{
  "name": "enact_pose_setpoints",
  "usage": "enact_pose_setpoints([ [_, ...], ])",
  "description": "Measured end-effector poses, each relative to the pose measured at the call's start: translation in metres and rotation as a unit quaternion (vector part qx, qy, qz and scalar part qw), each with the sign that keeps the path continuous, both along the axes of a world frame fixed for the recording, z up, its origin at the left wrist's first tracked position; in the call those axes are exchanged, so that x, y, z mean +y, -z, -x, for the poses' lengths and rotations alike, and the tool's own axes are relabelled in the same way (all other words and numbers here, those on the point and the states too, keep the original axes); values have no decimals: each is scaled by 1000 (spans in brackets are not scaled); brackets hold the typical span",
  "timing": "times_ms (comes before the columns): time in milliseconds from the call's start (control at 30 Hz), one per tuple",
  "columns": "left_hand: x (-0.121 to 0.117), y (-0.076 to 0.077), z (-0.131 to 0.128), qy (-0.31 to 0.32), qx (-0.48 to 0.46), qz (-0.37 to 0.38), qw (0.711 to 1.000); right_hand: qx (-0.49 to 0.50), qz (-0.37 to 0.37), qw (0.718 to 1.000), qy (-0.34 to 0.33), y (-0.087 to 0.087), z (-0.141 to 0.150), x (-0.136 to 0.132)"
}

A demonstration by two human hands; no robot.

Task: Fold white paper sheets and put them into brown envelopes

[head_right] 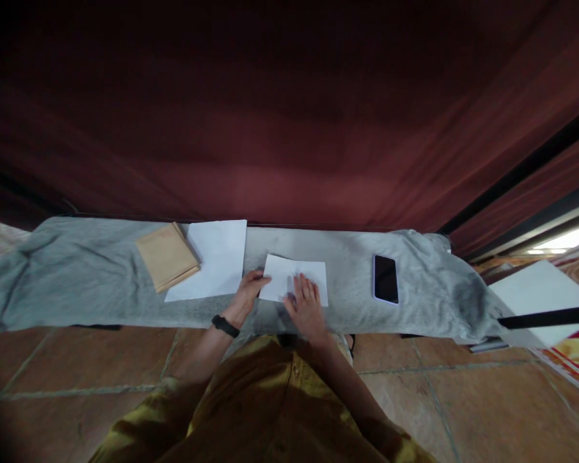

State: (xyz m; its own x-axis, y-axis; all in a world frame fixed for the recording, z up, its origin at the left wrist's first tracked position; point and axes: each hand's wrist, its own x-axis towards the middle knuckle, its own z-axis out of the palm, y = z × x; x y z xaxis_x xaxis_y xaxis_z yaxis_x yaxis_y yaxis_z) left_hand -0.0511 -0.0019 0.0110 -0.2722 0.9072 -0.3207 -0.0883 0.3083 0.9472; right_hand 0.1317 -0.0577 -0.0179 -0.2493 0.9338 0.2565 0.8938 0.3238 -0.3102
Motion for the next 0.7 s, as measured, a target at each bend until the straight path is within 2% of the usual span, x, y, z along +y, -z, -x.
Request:
enact_pose_setpoints([
  [133, -5, -17, -7, 19, -62, -19, 998, 46, 27, 998, -38, -19, 17, 0],
  [200, -5, -24, -8, 31, -125, -20, 991, 122, 46, 991, -24, -29, 19, 4],
  [267, -5, -27, -9, 35, -210, 0, 977, 248, 65, 967, 0, -42, 16, 10],
  [300, -6, -27, -10, 30, -239, 15, 970, 322, 72, 944, 18, -49, 13, 13],
  [367, -11, -25, -13, 18, -252, 46, 966, 474, 88, 874, 63, -62, 9, 17],
  [500, -21, -17, -27, 53, -284, 62, 955, 714, 111, 678, 137, -81, 7, 22],
  [567, -24, -15, -33, 76, -318, 56, 943, 778, 112, 601, 146, -83, 6, 24],
  [633, -24, -14, -35, 70, -330, 39, 941, 809, 112, 557, 150, -79, 2, 25],
  [700, -21, -11, -31, 49, -311, 17, 949, 818, 114, 543, 153, -71, -4, 24],
])
